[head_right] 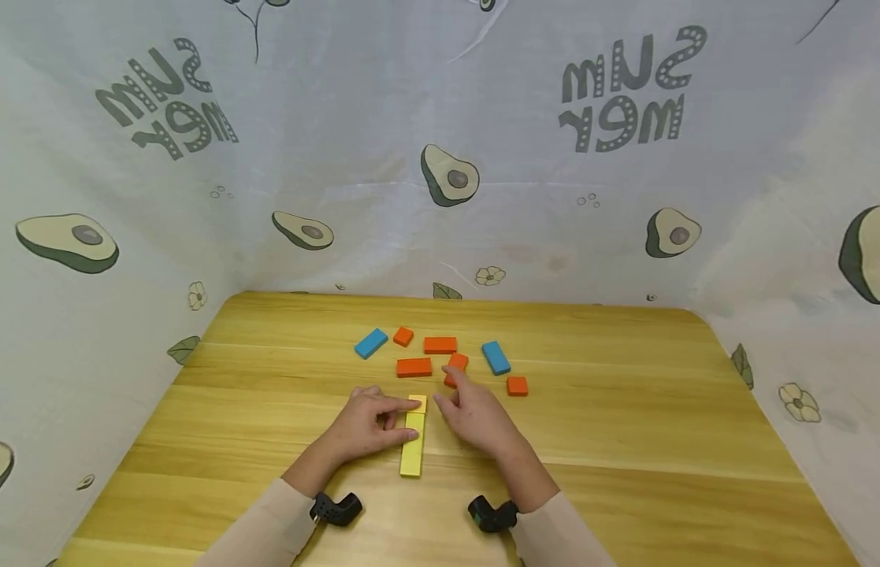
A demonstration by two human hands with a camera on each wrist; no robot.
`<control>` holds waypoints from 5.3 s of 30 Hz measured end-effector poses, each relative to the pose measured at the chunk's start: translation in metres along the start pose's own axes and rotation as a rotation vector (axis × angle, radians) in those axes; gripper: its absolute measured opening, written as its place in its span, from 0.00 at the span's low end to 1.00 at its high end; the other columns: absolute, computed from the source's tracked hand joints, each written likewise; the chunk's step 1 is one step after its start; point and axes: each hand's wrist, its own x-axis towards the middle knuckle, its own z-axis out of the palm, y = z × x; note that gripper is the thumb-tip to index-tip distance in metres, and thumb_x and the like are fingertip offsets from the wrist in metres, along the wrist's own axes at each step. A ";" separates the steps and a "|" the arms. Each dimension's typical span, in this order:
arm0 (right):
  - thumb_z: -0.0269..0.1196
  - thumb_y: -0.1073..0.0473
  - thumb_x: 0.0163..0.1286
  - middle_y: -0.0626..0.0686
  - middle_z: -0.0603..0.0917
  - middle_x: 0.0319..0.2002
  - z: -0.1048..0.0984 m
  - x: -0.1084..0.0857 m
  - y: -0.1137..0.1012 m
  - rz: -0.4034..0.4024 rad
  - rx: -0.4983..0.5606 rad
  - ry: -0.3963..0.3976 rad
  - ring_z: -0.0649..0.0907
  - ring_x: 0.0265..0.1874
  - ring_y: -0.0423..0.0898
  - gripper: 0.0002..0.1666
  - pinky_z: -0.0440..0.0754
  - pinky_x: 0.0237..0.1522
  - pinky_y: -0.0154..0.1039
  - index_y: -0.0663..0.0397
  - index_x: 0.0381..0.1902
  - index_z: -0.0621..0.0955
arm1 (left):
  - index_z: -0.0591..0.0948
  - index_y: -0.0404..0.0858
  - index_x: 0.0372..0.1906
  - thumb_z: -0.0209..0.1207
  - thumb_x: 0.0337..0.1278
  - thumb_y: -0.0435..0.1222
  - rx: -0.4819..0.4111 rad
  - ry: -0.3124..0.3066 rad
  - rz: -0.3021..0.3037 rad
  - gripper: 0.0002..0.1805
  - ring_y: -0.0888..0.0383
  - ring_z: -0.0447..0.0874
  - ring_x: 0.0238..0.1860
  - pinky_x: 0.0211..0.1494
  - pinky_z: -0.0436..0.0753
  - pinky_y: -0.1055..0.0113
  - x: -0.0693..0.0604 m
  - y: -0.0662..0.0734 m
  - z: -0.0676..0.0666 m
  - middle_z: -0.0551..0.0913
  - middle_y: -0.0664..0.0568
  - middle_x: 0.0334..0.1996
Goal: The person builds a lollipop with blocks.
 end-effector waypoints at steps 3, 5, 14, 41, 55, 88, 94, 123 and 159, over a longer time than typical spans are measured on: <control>0.62 0.52 0.76 0.48 0.78 0.28 -0.002 0.012 -0.001 -0.029 -0.033 0.042 0.74 0.22 0.44 0.30 0.72 0.27 0.38 0.52 0.72 0.72 | 0.87 0.57 0.58 0.72 0.54 0.56 -0.007 -0.010 -0.014 0.25 0.70 0.62 0.27 0.44 0.60 0.67 0.001 0.001 -0.001 0.71 0.71 0.16; 0.63 0.52 0.75 0.48 0.78 0.28 -0.002 0.021 -0.002 -0.053 -0.067 0.065 0.74 0.23 0.43 0.28 0.73 0.29 0.38 0.53 0.69 0.75 | 0.87 0.57 0.58 0.71 0.55 0.56 -0.004 -0.016 -0.018 0.25 0.70 0.62 0.26 0.44 0.60 0.67 0.002 0.001 -0.001 0.71 0.71 0.16; 0.67 0.50 0.71 0.53 0.76 0.38 0.005 0.049 -0.001 -0.193 -0.329 0.189 0.69 0.38 0.51 0.24 0.67 0.42 0.43 0.48 0.62 0.82 | 0.86 0.58 0.59 0.70 0.55 0.57 0.016 -0.021 -0.014 0.25 0.70 0.63 0.26 0.43 0.61 0.67 0.004 0.001 -0.002 0.70 0.71 0.16; 0.68 0.48 0.70 0.55 0.73 0.48 0.010 0.048 0.016 -0.149 -0.230 0.180 0.66 0.47 0.55 0.19 0.64 0.46 0.45 0.47 0.55 0.86 | 0.87 0.57 0.59 0.71 0.55 0.57 -0.015 -0.025 -0.031 0.25 0.69 0.64 0.27 0.45 0.61 0.66 0.003 0.002 -0.002 0.71 0.70 0.16; 0.72 0.51 0.67 0.52 0.71 0.43 -0.005 0.040 0.019 -0.153 -0.199 0.079 0.65 0.44 0.51 0.16 0.64 0.42 0.43 0.44 0.51 0.86 | 0.86 0.58 0.59 0.72 0.54 0.56 -0.021 -0.029 -0.036 0.26 0.70 0.63 0.27 0.47 0.62 0.66 0.004 -0.001 0.000 0.70 0.71 0.17; 0.75 0.49 0.62 0.49 0.70 0.37 -0.008 0.037 0.015 -0.169 -0.204 0.000 0.64 0.41 0.50 0.16 0.63 0.39 0.41 0.43 0.47 0.88 | 0.87 0.55 0.57 0.72 0.53 0.56 -0.020 0.007 -0.008 0.26 0.70 0.62 0.26 0.46 0.62 0.65 0.002 0.001 0.000 0.71 0.70 0.17; 0.75 0.49 0.62 0.49 0.71 0.37 -0.009 0.037 0.014 -0.154 -0.211 -0.018 0.64 0.40 0.50 0.16 0.63 0.39 0.41 0.43 0.47 0.88 | 0.88 0.56 0.56 0.72 0.53 0.57 -0.016 0.003 -0.012 0.25 0.70 0.62 0.26 0.45 0.61 0.66 0.002 0.003 -0.001 0.71 0.70 0.16; 0.75 0.48 0.62 0.50 0.73 0.40 -0.012 0.038 0.015 -0.132 -0.219 -0.047 0.65 0.41 0.50 0.17 0.64 0.39 0.41 0.43 0.48 0.88 | 0.88 0.56 0.56 0.72 0.53 0.57 0.006 0.003 -0.008 0.25 0.70 0.62 0.27 0.44 0.61 0.66 0.002 0.003 0.001 0.71 0.70 0.16; 0.75 0.53 0.63 0.55 0.78 0.43 -0.035 0.037 0.028 -0.062 -0.118 -0.013 0.72 0.47 0.53 0.20 0.73 0.48 0.46 0.50 0.51 0.83 | 0.85 0.57 0.61 0.72 0.52 0.58 0.006 -0.041 -0.045 0.29 0.70 0.64 0.28 0.44 0.61 0.67 0.003 0.003 -0.001 0.70 0.73 0.17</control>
